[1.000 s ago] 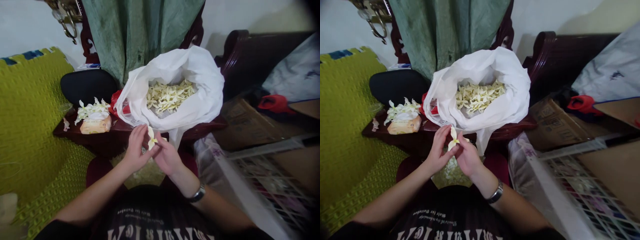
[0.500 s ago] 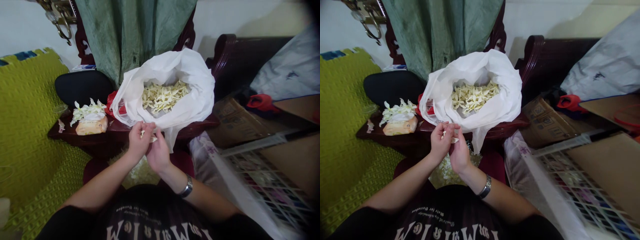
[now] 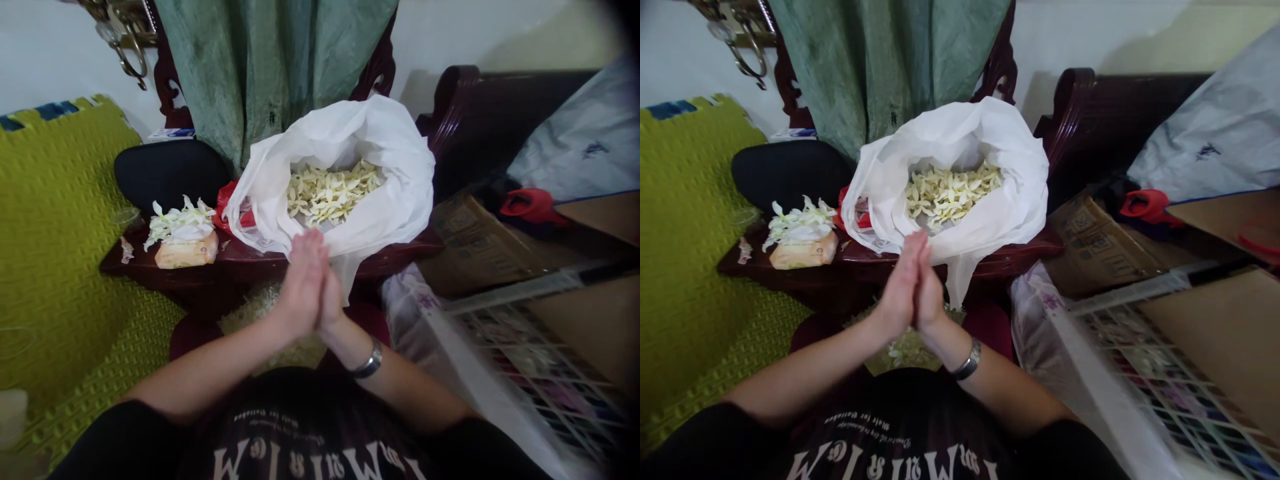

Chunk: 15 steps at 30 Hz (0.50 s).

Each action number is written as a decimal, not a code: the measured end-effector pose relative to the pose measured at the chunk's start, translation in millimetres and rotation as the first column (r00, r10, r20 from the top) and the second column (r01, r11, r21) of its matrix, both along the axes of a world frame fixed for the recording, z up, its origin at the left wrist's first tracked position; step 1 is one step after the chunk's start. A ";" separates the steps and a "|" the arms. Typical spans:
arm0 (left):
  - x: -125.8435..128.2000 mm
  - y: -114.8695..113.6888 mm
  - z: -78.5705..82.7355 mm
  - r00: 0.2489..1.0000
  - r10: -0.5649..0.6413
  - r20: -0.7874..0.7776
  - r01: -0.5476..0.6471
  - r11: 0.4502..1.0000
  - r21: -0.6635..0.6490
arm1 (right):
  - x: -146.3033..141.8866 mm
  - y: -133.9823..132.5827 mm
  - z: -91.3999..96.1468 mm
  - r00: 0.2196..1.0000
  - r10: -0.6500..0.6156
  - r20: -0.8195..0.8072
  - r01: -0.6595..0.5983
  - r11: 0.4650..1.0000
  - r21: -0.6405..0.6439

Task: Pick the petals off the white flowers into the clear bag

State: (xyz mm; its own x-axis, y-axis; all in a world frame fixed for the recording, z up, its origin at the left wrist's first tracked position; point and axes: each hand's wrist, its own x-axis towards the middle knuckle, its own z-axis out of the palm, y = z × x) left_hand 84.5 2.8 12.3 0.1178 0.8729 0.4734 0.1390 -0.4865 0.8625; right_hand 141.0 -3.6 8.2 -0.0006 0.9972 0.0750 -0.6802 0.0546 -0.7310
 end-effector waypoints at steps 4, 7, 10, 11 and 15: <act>3.7 0.4 8.7 0.997 0.023 -0.072 -0.014 0.992 0.128 | 3.1 2.9 7.4 0.998 -0.048 0.027 0.047 0.997 0.057; 5.0 9.0 10.8 0.995 0.096 -0.013 -0.095 0.994 0.044 | 1.5 0.5 15.4 0.998 -0.069 -0.009 0.070 0.995 0.069; 7.8 12.2 8.9 0.999 0.005 -0.038 0.000 0.989 0.146 | 4.0 2.2 24.5 1.000 -0.012 -0.022 0.013 0.999 0.039; 7.8 14.1 9.2 0.999 -0.007 -0.050 0.017 0.980 0.197 | 4.6 2.4 26.4 0.999 -0.042 -0.017 0.042 0.998 0.043; 4.5 24.2 15.2 0.998 0.066 -0.012 -0.064 0.987 0.147 | 4.4 1.3 27.3 0.999 -0.047 -0.015 0.048 0.993 0.104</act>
State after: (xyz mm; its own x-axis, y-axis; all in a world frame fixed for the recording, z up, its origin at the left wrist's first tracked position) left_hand 89.0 27.0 27.5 0.0722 0.8006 0.5948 0.1885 -0.5966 0.7801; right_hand 145.5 -2.3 35.5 0.0484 0.9827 0.1788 -0.6843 0.1630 -0.7107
